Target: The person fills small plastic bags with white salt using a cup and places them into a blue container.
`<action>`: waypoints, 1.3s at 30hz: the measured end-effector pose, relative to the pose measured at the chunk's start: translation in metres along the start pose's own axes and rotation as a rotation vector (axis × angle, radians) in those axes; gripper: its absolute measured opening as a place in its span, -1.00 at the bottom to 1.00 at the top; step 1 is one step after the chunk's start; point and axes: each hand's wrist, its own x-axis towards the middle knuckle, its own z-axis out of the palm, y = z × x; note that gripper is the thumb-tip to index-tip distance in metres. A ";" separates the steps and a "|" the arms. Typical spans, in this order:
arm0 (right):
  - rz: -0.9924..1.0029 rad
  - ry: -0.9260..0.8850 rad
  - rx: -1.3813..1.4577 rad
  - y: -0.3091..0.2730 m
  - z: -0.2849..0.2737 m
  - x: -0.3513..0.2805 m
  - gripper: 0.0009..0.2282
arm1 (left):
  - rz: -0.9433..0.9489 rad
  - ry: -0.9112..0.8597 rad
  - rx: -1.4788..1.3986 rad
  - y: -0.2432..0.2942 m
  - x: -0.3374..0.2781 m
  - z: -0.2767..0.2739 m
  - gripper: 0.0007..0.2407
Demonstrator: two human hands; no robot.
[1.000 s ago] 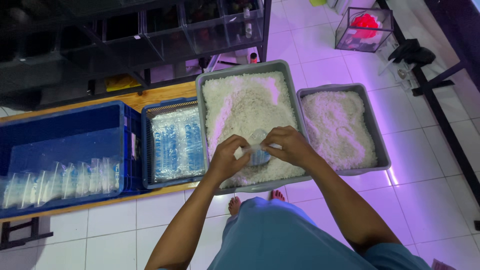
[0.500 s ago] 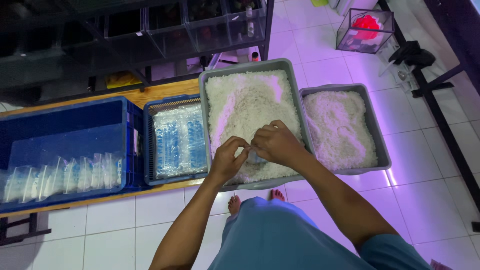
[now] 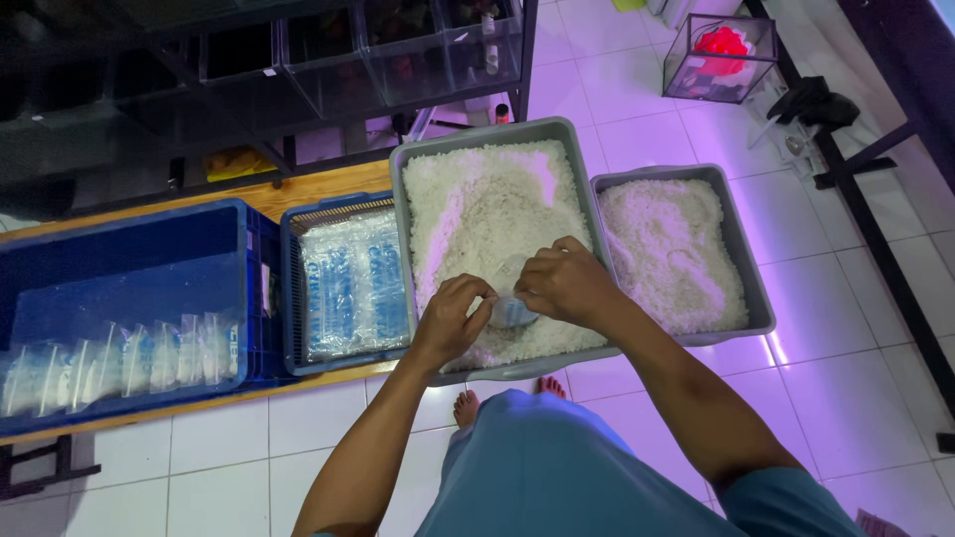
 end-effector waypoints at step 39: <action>-0.045 0.225 0.274 -0.021 -0.039 0.038 -0.97 | -0.002 0.388 -0.056 0.031 0.010 -0.049 -0.98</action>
